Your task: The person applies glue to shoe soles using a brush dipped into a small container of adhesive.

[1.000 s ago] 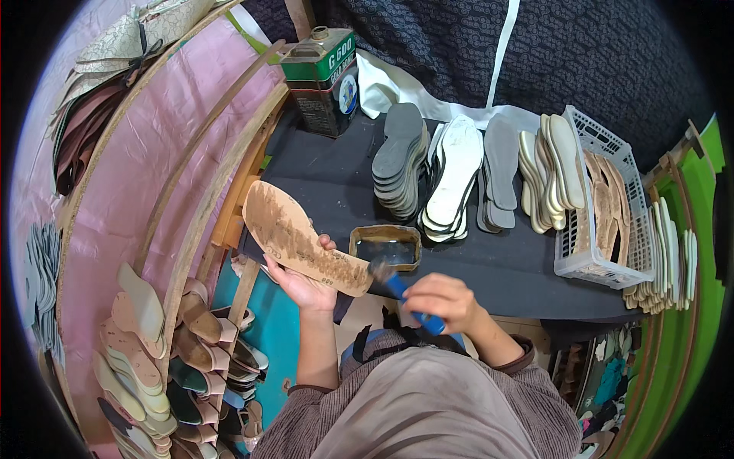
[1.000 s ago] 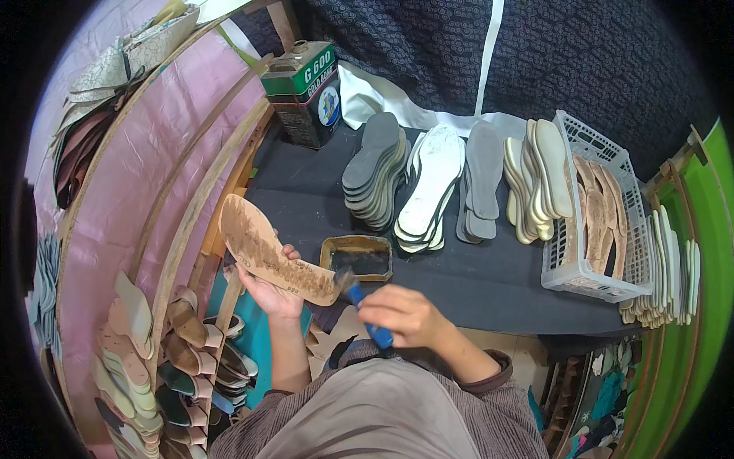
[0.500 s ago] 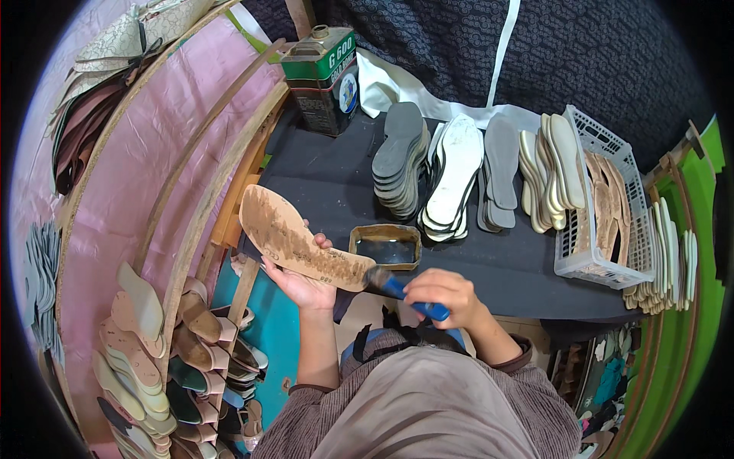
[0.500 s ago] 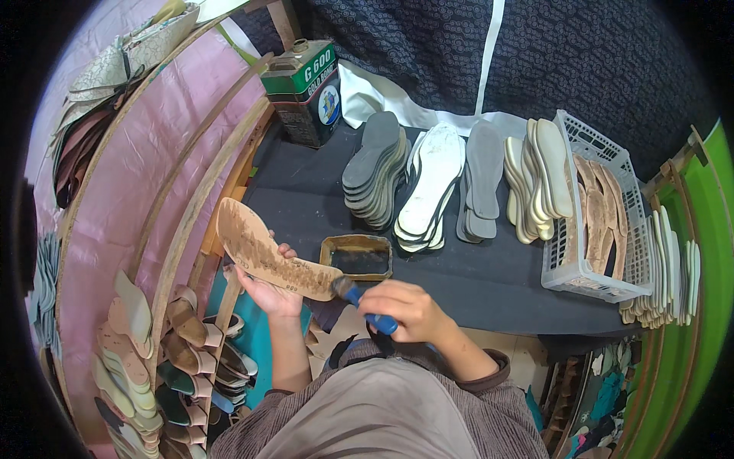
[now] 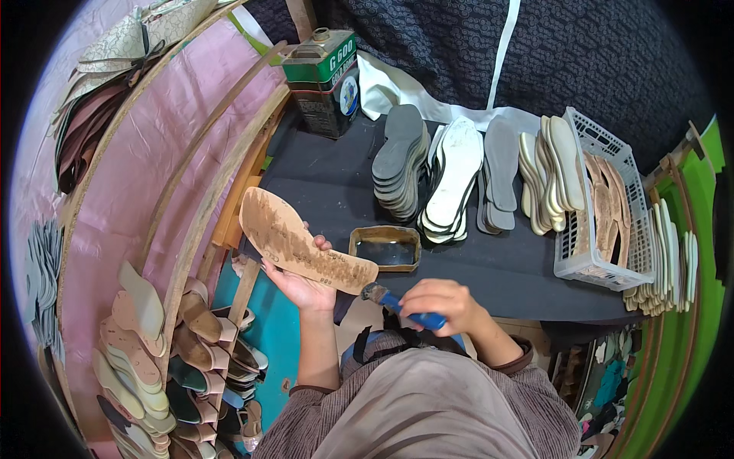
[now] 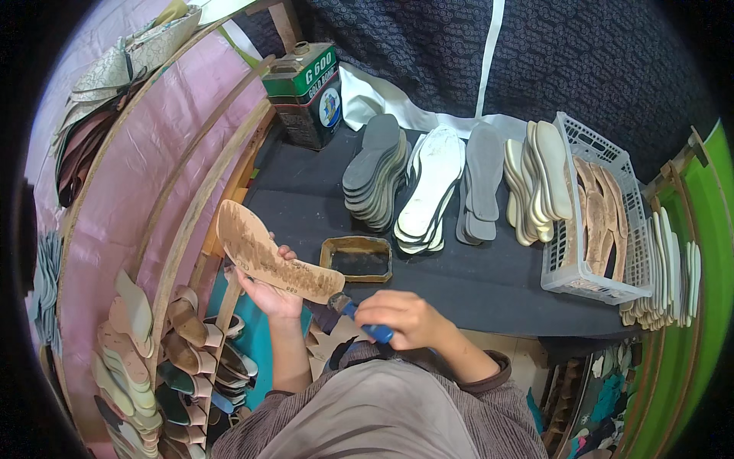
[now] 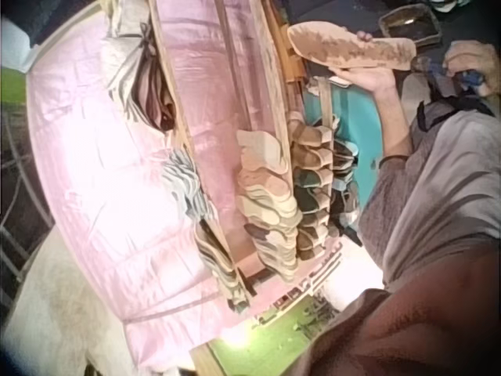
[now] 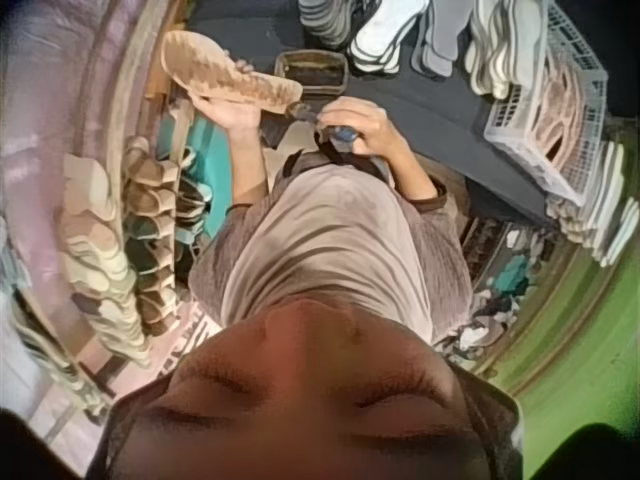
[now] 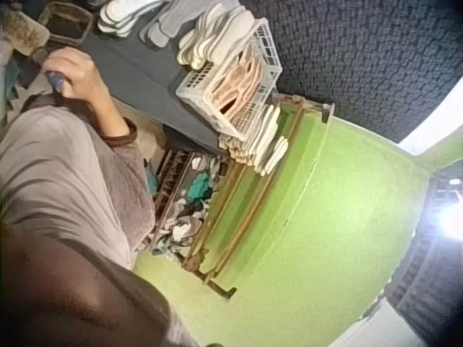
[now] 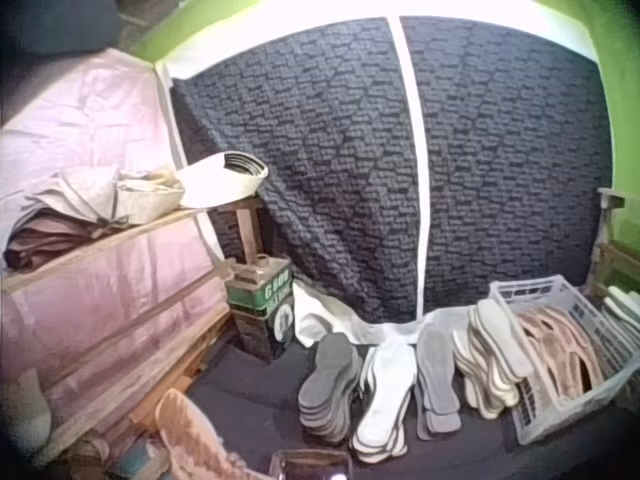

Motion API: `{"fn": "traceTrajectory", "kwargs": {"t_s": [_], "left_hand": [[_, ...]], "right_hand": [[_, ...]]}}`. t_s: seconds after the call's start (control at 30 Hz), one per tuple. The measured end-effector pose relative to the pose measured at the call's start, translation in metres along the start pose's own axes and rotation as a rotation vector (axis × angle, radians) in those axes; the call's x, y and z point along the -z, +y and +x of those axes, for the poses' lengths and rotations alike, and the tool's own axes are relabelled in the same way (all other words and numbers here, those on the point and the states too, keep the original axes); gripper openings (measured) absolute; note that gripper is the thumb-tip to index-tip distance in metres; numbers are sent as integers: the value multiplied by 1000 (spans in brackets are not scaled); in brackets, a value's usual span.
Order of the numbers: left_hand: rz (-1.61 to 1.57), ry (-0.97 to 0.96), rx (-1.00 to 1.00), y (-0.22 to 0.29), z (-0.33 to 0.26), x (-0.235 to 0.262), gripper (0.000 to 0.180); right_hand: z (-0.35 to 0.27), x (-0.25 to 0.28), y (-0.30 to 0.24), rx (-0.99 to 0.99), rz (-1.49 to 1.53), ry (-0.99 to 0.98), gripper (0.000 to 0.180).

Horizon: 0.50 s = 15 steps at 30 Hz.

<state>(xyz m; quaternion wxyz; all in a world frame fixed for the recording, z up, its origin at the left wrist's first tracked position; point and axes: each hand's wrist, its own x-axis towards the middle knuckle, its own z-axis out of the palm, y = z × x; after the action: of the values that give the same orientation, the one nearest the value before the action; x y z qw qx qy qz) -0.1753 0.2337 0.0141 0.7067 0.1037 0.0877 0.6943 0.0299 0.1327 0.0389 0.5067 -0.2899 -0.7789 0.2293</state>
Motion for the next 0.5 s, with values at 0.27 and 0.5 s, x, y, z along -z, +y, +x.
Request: {"fn": "traceTrajectory", "kwargs": {"t_s": [0.27, 0.5], "left_hand": [[28, -13, -74, 6, -6, 1, 61], [56, 22, -21, -1, -10, -1, 63]], "right_hand": [[-1, 18, 18, -163, -286, 316, 29], [-10, -9, 46, -232, -251, 90, 35]]}}
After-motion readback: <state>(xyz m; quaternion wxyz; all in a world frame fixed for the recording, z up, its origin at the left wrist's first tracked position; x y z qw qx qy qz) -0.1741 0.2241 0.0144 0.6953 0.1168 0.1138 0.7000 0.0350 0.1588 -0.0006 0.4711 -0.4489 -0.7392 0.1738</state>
